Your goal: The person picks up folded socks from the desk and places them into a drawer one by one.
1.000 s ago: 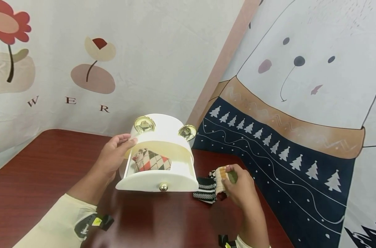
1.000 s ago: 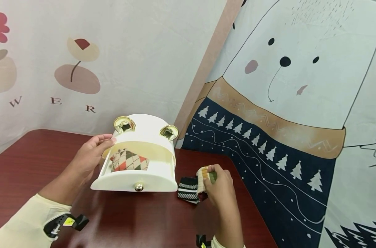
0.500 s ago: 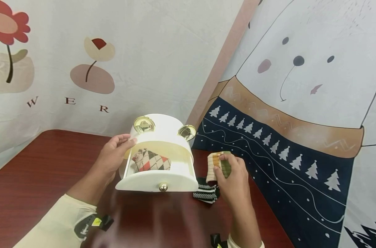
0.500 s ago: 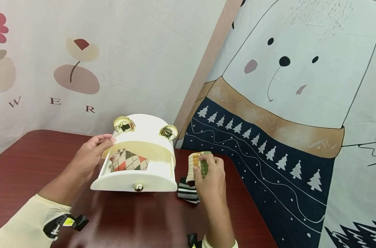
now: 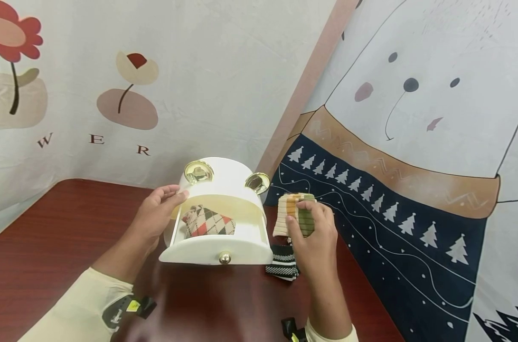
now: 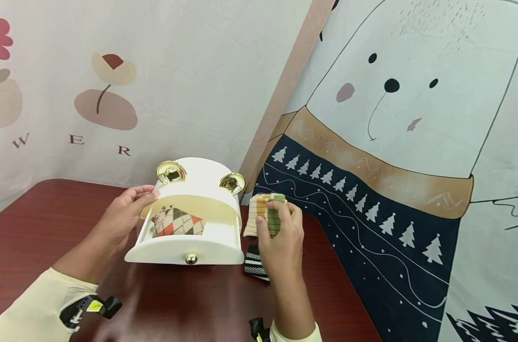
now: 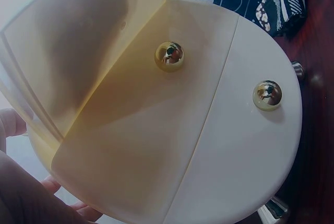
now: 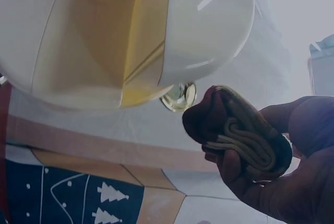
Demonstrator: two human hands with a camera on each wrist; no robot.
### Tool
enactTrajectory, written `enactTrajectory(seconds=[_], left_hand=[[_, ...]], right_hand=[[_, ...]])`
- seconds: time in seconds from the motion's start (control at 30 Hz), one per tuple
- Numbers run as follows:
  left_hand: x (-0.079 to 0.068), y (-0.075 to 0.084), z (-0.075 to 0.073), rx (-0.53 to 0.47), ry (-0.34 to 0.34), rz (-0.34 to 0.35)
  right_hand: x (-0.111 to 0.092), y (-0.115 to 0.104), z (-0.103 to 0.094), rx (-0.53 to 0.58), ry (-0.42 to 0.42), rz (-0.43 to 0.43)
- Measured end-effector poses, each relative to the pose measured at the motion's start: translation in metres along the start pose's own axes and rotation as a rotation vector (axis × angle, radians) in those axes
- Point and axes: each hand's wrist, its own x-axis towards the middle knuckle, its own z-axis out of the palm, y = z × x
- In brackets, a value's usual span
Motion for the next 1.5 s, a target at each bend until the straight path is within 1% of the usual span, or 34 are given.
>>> enactTrajectory(seconds=[0.13,0.27,0.43,0.67,0.87,1.03,1.13,1.2,1.37,1.5], left_hand=[[0.001,-0.001,0.0,-0.003,0.001,0.002],[0.001,-0.001,0.001,-0.005,0.002,0.004],[0.001,-0.001,0.0,-0.005,0.002,0.003],[0.001,-0.001,0.0,-0.006,0.003,0.004],[0.001,-0.001,0.0,-0.007,0.005,0.006],[0.001,-0.001,0.001,-0.009,0.006,0.004],[0.001,0.0,0.001,-0.008,0.009,0.001],[0.001,0.0,0.001,-0.005,0.007,0.001],[0.001,0.0,0.0,-0.005,0.005,0.003],[0.001,-0.002,-0.001,-0.034,0.0,0.011]], right_hand=[[0.0,-0.007,0.004,0.055,0.015,-0.039],[-0.001,-0.015,0.008,0.104,0.003,-0.057],[-0.003,-0.026,0.014,0.143,-0.035,-0.055],[-0.005,-0.034,0.025,0.168,-0.083,-0.033],[-0.007,-0.038,0.033,0.126,-0.159,0.003],[-0.009,-0.04,0.036,0.057,-0.27,0.042],[-0.01,-0.041,0.038,0.034,-0.334,0.03],[-0.011,-0.041,0.038,0.027,-0.359,0.016],[-0.013,-0.041,0.04,0.032,-0.402,-0.022],[-0.014,-0.042,0.041,0.042,-0.426,-0.04]])
